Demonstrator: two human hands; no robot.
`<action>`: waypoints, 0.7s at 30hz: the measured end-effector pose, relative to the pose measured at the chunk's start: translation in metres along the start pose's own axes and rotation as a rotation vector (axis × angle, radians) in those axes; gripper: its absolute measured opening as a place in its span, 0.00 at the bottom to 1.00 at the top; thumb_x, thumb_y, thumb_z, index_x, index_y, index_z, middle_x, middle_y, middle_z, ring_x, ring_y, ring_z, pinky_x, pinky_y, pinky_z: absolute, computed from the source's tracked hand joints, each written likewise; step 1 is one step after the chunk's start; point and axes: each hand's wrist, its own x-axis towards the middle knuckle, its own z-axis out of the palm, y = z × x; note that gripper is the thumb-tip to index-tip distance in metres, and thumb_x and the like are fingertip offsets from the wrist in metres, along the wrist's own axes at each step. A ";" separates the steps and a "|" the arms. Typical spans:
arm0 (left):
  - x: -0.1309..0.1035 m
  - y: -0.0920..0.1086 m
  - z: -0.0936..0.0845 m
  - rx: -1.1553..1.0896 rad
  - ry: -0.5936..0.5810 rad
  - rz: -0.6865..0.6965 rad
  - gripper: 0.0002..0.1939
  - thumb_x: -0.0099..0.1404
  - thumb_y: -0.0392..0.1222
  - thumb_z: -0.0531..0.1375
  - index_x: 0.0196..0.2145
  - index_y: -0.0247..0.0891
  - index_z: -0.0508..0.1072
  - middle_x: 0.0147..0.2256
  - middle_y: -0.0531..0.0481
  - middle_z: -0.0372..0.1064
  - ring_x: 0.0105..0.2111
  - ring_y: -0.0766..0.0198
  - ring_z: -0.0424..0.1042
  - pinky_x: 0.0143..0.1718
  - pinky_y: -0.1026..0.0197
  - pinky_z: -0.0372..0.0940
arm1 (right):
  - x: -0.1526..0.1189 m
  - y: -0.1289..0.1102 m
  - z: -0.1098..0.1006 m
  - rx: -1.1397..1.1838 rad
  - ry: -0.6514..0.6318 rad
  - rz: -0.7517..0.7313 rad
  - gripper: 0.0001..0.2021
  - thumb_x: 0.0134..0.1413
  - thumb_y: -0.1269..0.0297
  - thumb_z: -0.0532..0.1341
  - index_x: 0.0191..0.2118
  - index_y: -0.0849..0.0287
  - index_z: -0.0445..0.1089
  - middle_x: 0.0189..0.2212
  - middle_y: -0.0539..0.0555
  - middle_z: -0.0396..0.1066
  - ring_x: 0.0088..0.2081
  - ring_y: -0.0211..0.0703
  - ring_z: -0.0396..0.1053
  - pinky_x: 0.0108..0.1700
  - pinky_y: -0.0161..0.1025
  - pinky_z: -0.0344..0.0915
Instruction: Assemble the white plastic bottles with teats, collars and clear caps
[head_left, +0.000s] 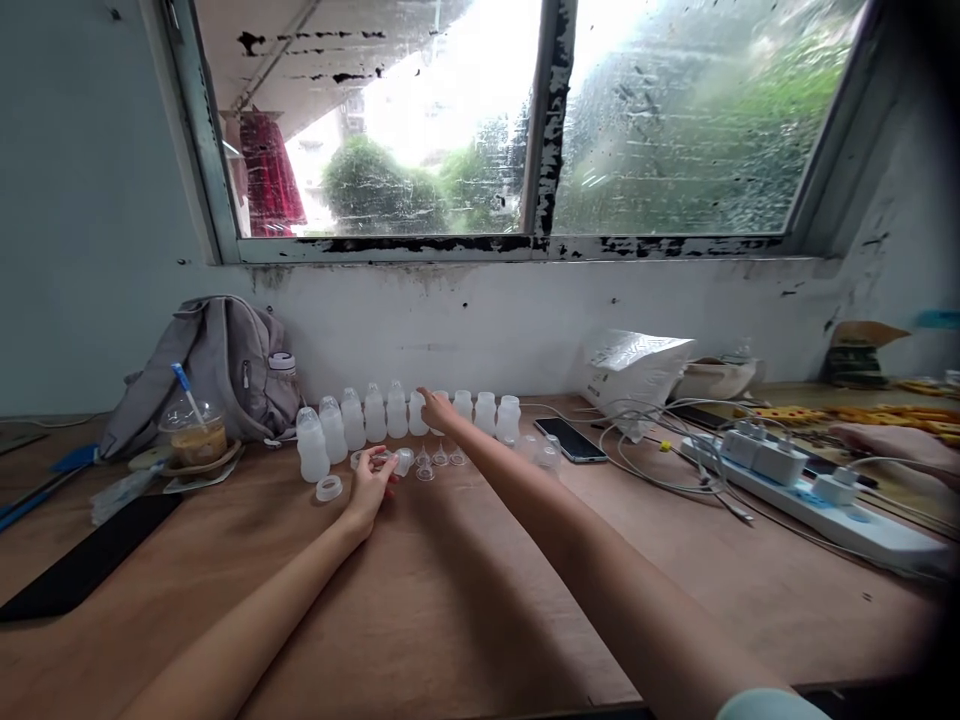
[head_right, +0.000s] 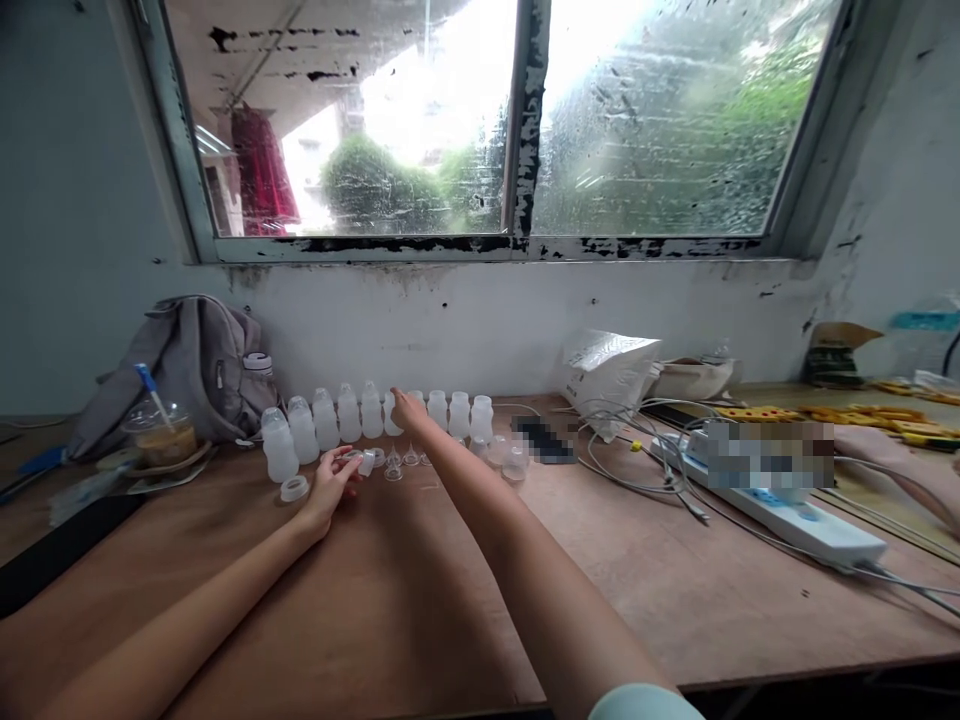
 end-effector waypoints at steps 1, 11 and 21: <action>0.000 0.000 0.000 -0.004 0.002 0.000 0.20 0.54 0.45 0.59 0.43 0.36 0.60 0.34 0.46 0.63 0.25 0.69 0.66 0.16 0.73 0.58 | 0.001 0.000 0.002 -0.006 -0.002 0.009 0.22 0.47 0.75 0.53 0.51 0.61 0.58 0.36 0.60 0.68 0.35 0.46 0.65 0.29 0.34 0.58; -0.007 0.002 0.005 0.016 -0.032 0.021 0.16 0.58 0.46 0.53 0.43 0.40 0.63 0.30 0.50 0.62 0.23 0.69 0.66 0.14 0.72 0.57 | -0.045 0.002 -0.021 0.092 0.302 -0.068 0.09 0.54 0.60 0.49 0.37 0.58 0.61 0.43 0.57 0.59 0.32 0.38 0.63 0.33 0.35 0.61; -0.007 -0.002 0.006 -0.008 -0.115 0.008 0.16 0.56 0.49 0.53 0.40 0.38 0.67 0.35 0.47 0.64 0.21 0.70 0.65 0.13 0.71 0.56 | -0.136 -0.008 -0.035 0.433 0.341 -0.348 0.09 0.50 0.64 0.55 0.39 0.57 0.58 0.36 0.53 0.64 0.36 0.39 0.63 0.39 0.38 0.62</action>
